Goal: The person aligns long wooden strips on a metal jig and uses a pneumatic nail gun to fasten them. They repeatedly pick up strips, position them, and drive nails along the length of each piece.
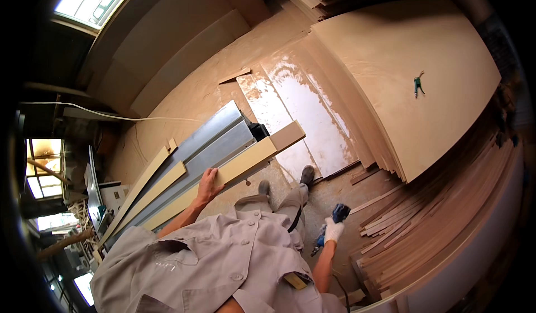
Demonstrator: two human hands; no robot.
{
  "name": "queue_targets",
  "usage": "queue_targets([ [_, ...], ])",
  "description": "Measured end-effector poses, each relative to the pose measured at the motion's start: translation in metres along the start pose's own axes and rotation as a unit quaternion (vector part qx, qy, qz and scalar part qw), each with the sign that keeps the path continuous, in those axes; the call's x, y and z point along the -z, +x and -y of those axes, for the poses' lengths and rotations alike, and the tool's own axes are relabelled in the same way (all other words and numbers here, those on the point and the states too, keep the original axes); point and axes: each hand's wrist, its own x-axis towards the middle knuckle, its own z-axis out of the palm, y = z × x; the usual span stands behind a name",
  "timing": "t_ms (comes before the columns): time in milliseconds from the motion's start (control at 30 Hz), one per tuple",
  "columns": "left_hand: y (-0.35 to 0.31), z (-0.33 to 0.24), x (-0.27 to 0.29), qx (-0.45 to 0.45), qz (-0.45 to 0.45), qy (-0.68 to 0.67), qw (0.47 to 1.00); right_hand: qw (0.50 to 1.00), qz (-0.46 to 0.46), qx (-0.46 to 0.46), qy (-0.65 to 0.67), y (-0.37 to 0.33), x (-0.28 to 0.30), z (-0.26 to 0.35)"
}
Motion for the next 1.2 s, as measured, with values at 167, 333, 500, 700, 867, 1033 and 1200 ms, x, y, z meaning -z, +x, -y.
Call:
queue_targets([
  [167, 0.006, -0.018, 0.002, 0.014, -0.010, 0.008, 1.000, 0.954, 0.100, 0.170, -0.225, 0.057, -0.039, 0.110],
  [333, 0.008, -0.026, 0.005, 0.027, -0.013, -0.001, 1.000, 0.909, 0.192, 0.219, -0.297, 0.030, -0.138, 0.241],
  [500, 0.011, -0.028, 0.008, 0.039, -0.010, 0.005, 0.999, 0.901, 0.255, 0.233, -0.261, 0.033, -0.199, 0.275],
  [700, 0.020, -0.037, 0.010, 0.049, 0.005, 0.023, 0.999, 0.873, 0.265, 0.230, -0.339, 0.014, -0.203, 0.303],
  [867, 0.022, -0.039, 0.000, 0.031, -0.016, 0.026, 0.999, 0.857, 0.248, 0.238, -0.383, 0.017, -0.207, 0.303],
  [1033, 0.094, -0.113, -0.033, -0.030, -0.026, -0.062, 0.997, 0.863, 0.243, 0.213, -0.388, 0.023, -0.206, 0.299],
  [1200, 0.118, -0.149, -0.032, -0.018, -0.039, -0.091, 0.995, 0.837, 0.243, 0.236, -0.429, 0.027, -0.209, 0.305],
])
